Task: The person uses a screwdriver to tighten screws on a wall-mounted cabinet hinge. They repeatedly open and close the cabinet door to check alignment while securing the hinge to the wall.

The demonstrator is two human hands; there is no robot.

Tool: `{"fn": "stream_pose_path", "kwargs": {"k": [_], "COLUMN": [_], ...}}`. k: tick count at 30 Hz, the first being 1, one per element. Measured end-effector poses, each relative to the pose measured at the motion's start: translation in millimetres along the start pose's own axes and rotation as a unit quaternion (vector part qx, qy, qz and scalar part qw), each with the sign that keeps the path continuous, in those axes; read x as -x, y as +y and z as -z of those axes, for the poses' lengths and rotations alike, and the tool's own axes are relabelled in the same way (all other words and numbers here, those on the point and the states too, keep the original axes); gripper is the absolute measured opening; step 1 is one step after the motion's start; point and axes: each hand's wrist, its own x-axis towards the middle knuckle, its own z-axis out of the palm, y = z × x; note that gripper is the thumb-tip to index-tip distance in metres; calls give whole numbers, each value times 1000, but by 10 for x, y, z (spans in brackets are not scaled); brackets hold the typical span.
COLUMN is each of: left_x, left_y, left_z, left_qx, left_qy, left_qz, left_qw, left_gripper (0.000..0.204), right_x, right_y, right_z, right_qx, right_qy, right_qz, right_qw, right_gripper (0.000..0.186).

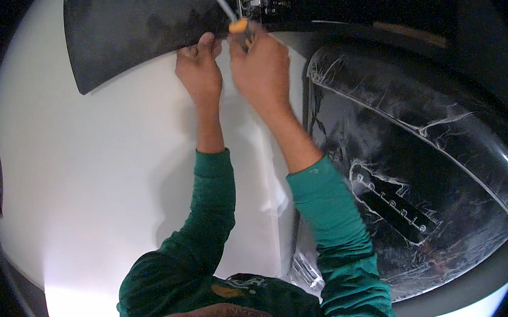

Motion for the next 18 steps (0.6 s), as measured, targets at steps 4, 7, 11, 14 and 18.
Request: {"fn": "stream_pose_path", "kwargs": {"k": [4,7,11,14,18], "left_x": [-25,-19,-26,-13,-39], "left_y": [-101,-80,-104,-14,-74], "left_z": [-99,-103,-55,-72,-86], "left_qx": [16,22,7,7,32], "left_qy": [19,14,15,-3,0], "left_qz": [11,4,-4,-21,0], "left_qw": [1000,1000,1000,1000,1000], "left_gripper": [41,41,42,32,26], "right_x": [183,165,96,59,54], "right_y": [453,516,382,479,664], "right_z": [-442,-526,-471,-496,-395], "right_qx": [-140,-214,-220,-183,-180], "right_qy": [-79,-80,-121,-105,-172], "right_qz": [-79,-39,-94,-54,-47], "right_qw": [984,973,963,976,967], "right_gripper": [38,50,61,65,67]}}
